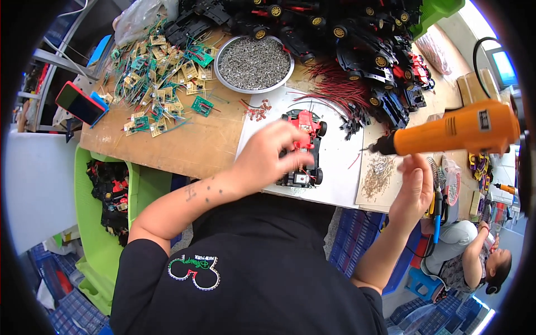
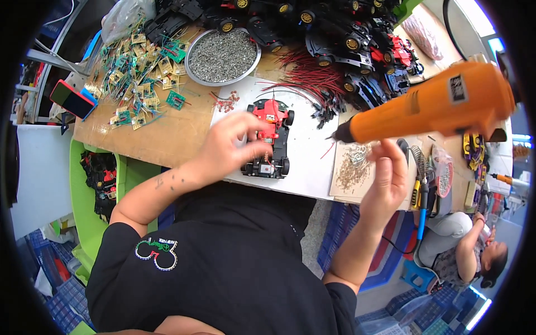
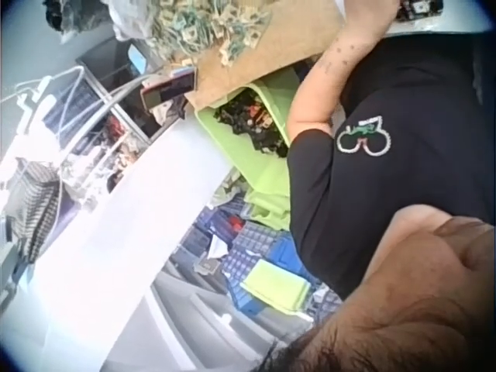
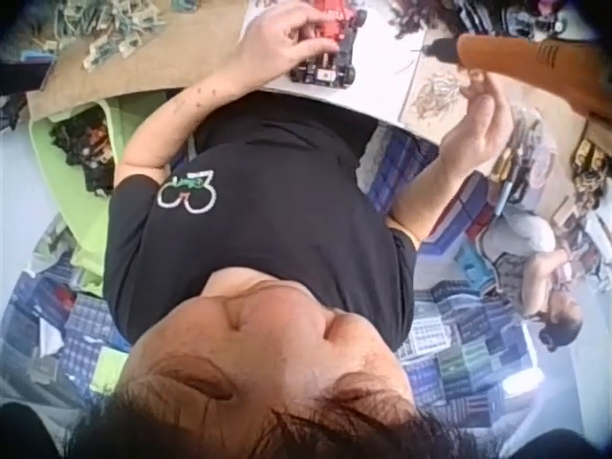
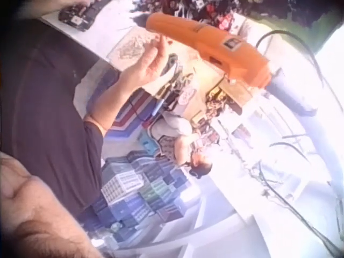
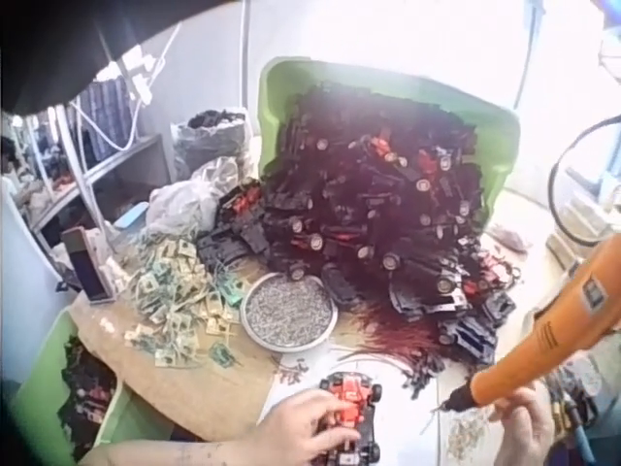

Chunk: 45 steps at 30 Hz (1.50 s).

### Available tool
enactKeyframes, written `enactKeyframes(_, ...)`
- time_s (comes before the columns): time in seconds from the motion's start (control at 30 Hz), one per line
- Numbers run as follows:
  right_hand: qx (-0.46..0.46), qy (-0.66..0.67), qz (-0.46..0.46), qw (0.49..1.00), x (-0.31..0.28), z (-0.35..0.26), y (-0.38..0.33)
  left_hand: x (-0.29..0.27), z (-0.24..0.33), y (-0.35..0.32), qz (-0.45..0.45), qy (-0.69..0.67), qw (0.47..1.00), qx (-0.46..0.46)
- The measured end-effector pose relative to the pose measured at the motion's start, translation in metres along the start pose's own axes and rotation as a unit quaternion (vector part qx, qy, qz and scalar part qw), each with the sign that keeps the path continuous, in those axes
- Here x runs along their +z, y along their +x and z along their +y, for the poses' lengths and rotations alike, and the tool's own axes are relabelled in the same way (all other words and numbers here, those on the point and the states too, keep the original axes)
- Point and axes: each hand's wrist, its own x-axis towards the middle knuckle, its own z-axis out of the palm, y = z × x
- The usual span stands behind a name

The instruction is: The person solders electrical components and wires to a circuit board using a soldering iron to assemble a small toy car.

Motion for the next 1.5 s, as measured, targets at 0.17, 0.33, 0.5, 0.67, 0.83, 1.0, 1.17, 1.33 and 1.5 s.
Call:
enactKeyframes(0.17, 0.200, 0.181, 0.130, 0.954, -0.103, 0.043, -0.030, 0.002, -0.008, 0.048, 0.039, -0.335, 0.907, -0.254)
enactKeyframes(0.33, 0.107, 0.104, 0.272, 0.951, -0.156, 0.045, -0.035, 0.002, 0.001, 0.057, -0.044, -0.335, 0.898, -0.281)
enactKeyframes(0.5, 0.052, -0.112, 0.267, 0.956, -0.137, 0.028, -0.028, 0.005, 0.027, 0.047, -0.083, -0.314, 0.909, -0.261)
enactKeyframes(0.67, -0.032, -0.274, 0.338, 0.900, -0.103, 0.013, -0.063, -0.002, 0.022, 0.019, -0.113, -0.309, 0.923, -0.202)
enactKeyframes(0.83, 0.030, -0.199, 0.185, 0.962, -0.054, 0.025, -0.092, 0.007, 0.023, 0.009, -0.093, -0.275, 0.928, -0.233)
enactKeyframes(1.0, 0.050, -0.192, 0.159, 0.967, -0.034, 0.038, -0.098, 0.005, 0.017, 0.003, -0.092, -0.115, 0.970, -0.195)
enactKeyframes(1.17, 0.052, -0.204, 0.149, 0.966, -0.032, 0.045, -0.094, 0.007, 0.010, -0.002, -0.073, -0.126, 0.968, -0.203)
enactKeyframes(1.33, 0.039, -0.196, 0.157, 0.967, -0.029, 0.048, -0.094, 0.006, 0.011, -0.002, -0.078, -0.128, 0.967, -0.208)
enactKeyframes(1.5, 0.010, -0.164, 0.168, 0.972, -0.014, 0.034, -0.093, 0.004, 0.009, -0.008, -0.007, 0.040, 0.998, -0.051)
